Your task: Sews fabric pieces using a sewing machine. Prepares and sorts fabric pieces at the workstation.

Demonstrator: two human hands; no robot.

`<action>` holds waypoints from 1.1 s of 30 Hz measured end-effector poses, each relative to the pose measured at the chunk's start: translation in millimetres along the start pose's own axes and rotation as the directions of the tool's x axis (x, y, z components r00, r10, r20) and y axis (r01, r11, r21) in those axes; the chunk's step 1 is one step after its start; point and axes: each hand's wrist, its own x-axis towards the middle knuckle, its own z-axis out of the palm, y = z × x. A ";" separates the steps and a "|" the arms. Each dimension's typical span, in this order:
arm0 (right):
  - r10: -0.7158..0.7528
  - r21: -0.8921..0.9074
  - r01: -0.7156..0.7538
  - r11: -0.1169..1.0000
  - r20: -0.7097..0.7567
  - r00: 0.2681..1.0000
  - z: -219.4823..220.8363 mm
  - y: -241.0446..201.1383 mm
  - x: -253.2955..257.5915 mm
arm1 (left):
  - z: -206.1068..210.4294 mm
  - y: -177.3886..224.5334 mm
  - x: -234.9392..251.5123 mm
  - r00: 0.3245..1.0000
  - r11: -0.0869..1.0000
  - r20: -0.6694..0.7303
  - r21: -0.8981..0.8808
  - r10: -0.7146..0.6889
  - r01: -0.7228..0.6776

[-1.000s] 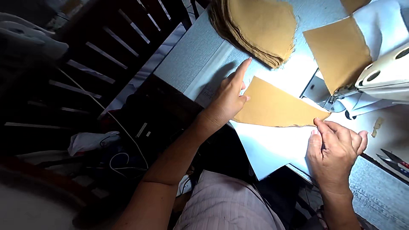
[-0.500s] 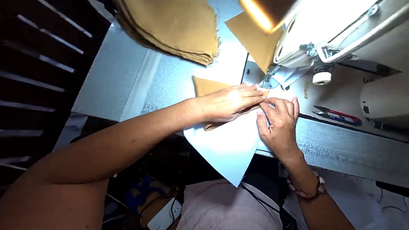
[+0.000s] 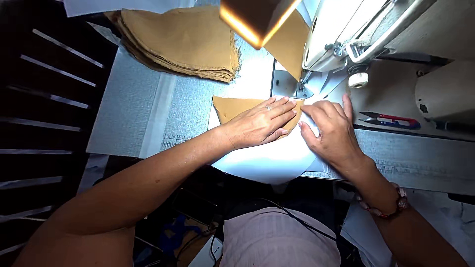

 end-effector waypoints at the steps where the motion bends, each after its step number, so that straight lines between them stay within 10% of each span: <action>1: 0.000 -0.008 0.000 1.000 0.015 1.000 1.5 1.5 2.2 | 0.2 -0.1 0.4 1.000 1.000 0.000 0.009 -0.009 0.009; 33: -0.271 0.016 0.271 0.963 0.094 0.958 -18.0 16.0 19.2 | 2.1 -7.6 49.9 0.917 0.918 0.035 0.017 -0.398 0.397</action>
